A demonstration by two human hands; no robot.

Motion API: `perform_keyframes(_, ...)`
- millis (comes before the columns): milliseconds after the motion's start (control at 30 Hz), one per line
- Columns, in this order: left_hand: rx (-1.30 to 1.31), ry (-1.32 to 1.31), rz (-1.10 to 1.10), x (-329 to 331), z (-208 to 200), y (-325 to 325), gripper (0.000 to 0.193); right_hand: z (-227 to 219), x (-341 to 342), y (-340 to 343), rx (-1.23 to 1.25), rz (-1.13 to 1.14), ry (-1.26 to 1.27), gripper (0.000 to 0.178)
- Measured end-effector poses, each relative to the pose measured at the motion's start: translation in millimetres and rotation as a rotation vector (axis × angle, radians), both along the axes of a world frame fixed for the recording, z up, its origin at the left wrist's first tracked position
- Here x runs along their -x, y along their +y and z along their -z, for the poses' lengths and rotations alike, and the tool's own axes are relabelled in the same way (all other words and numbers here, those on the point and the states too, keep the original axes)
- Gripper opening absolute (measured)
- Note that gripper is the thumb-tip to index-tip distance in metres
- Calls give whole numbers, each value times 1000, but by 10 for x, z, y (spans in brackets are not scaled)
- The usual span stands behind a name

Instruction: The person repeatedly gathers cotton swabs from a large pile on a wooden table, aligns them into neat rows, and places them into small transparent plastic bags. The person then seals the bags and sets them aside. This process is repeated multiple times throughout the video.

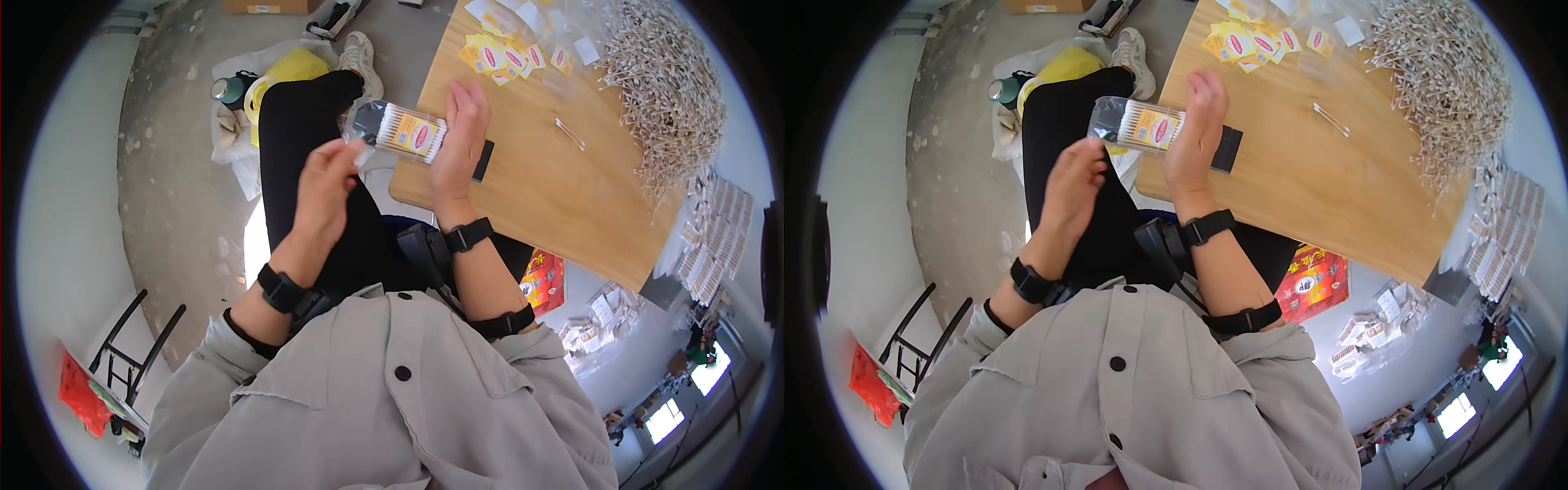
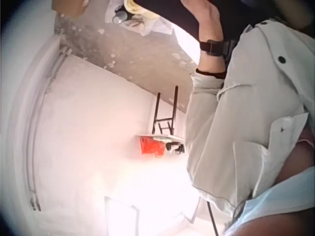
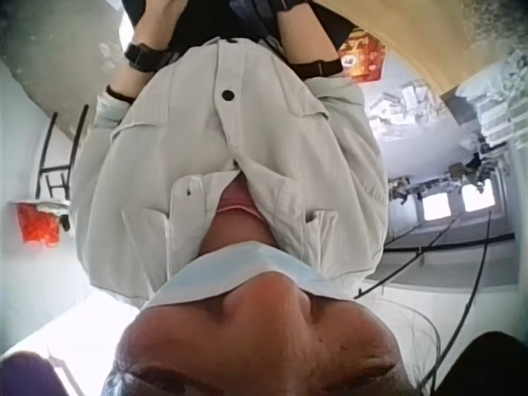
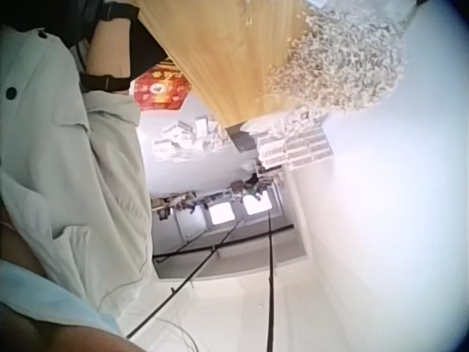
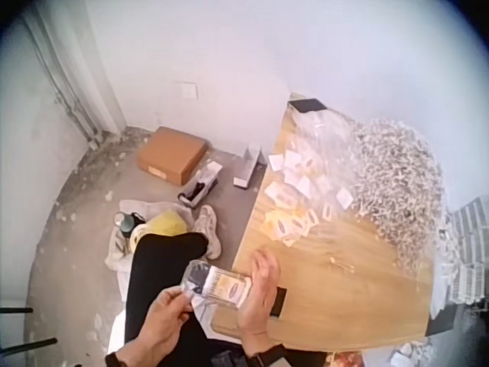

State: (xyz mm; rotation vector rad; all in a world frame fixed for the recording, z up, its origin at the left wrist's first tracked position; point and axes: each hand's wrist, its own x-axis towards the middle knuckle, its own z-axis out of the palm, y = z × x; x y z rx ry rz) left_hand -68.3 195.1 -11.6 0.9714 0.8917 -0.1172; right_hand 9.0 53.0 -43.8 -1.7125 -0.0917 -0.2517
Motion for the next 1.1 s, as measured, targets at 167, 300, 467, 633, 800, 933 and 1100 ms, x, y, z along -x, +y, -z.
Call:
perform_keyframes(167, 85, -117, -29, -246, 118, -338, 35, -127, 19, -58, -237, 21, 51, 41)
perform_keyframes(300, 181, -205, -222, -337, 124, -468, 28, -122, 52, 15, -314, 44, 110, 45)
perform_keyframes(467, 157, -197, -164, -330, 201, -451, 27, -96, 72, 122, -206, 2, 158, 46)
perform_keyframes(633, 195, -168, -121, -338, 195, -471, 27, -170, 37, 261, -265, -132, 238, 54)
perform_keyframes(800, 201, -141, -120, -330, 123, -467, 29, -268, 39, 395, -213, -131, 240, 49)
perform_keyframes(933, 195, -156, -101, -353, 66, -475, 26, -29, 36, 444, -217, -131, 121, 49)
perform_keyframes(1100, 182, -151, -106, -335, 56, -243, 23, -393, 60, 601, -86, -154, 42, 52)
